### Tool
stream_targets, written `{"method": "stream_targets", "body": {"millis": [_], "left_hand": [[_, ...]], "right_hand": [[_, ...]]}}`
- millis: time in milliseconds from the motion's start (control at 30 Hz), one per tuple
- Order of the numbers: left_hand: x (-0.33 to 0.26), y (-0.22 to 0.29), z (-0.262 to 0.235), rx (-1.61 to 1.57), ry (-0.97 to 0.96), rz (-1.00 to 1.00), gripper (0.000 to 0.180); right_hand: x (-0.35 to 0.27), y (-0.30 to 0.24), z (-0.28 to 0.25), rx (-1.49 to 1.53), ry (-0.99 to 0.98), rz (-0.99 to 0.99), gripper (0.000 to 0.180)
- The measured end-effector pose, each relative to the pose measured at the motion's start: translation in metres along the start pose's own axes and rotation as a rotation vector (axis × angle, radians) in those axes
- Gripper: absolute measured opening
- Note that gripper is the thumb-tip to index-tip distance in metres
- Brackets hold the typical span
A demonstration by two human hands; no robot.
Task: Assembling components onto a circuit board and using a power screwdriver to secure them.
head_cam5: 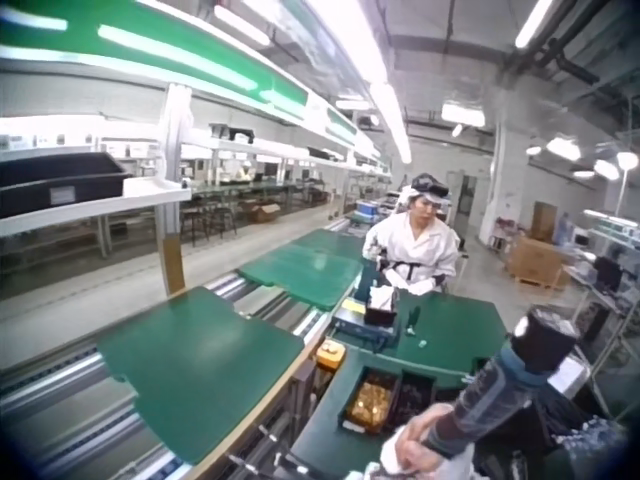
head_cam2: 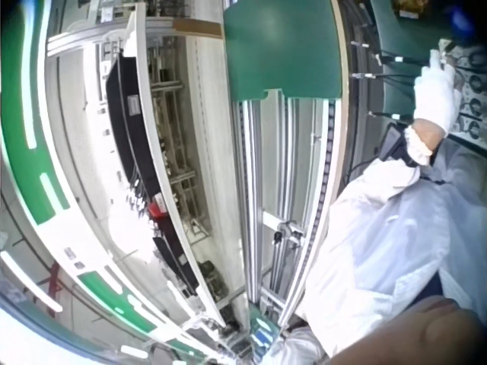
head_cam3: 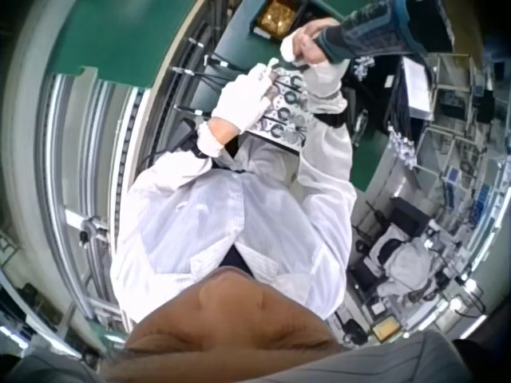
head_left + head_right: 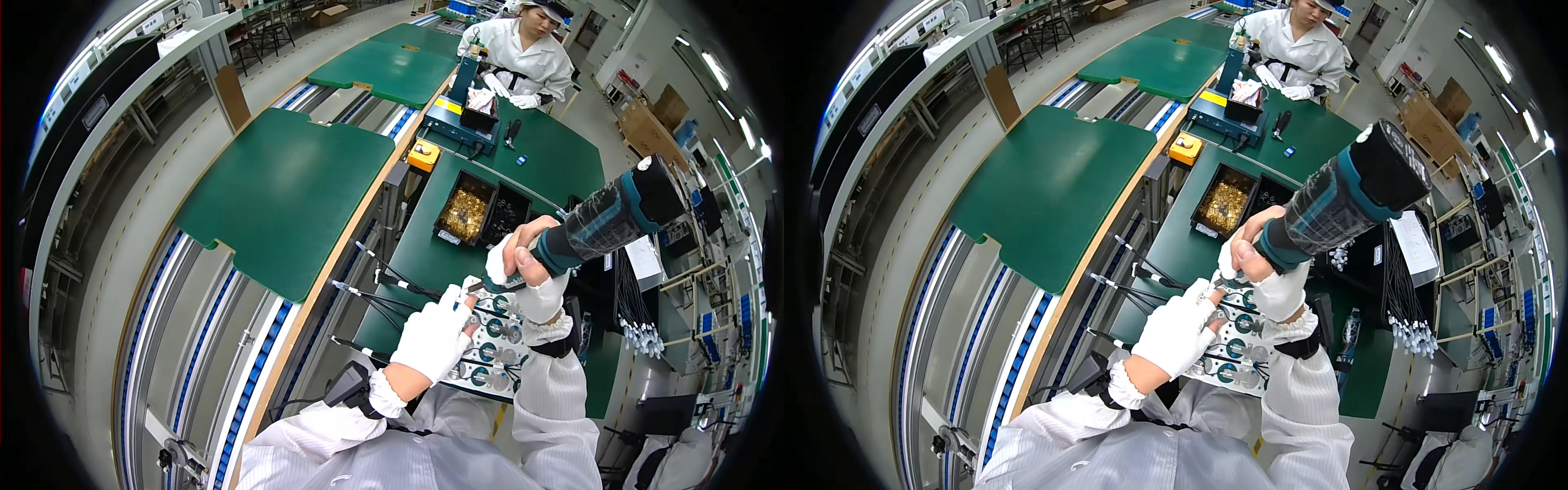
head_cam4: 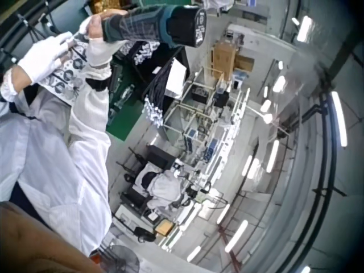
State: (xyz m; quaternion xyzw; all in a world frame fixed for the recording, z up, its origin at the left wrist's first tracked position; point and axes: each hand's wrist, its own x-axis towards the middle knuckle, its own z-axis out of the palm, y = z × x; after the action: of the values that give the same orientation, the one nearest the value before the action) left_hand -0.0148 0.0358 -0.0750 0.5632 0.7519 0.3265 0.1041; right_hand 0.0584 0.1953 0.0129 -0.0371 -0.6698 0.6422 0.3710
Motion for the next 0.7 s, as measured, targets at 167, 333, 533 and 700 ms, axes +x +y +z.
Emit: {"method": "stream_targets", "body": {"millis": [167, 333, 533, 700], "left_hand": [[0.001, -0.002, -0.001, 0.013, -0.018, 0.007, 0.046], [-0.005, 0.004, -0.012, 0.021, -0.042, -0.018, 0.048], [-0.015, 0.014, -0.015, 0.124, -0.049, 0.042, 0.052], [-0.021, 0.016, -0.002, 0.116, -0.022, 0.046, 0.052]], "right_hand": [[0.002, 0.006, 0.008, -0.125, 0.02, -0.004, 0.013], [0.01, -0.006, 0.004, 0.032, 0.001, -0.116, 0.024], [0.004, -0.027, -0.001, 0.026, -0.267, -0.179, 0.022], [-0.016, -0.015, 0.011, 0.05, -0.112, -0.023, 0.021]]}}
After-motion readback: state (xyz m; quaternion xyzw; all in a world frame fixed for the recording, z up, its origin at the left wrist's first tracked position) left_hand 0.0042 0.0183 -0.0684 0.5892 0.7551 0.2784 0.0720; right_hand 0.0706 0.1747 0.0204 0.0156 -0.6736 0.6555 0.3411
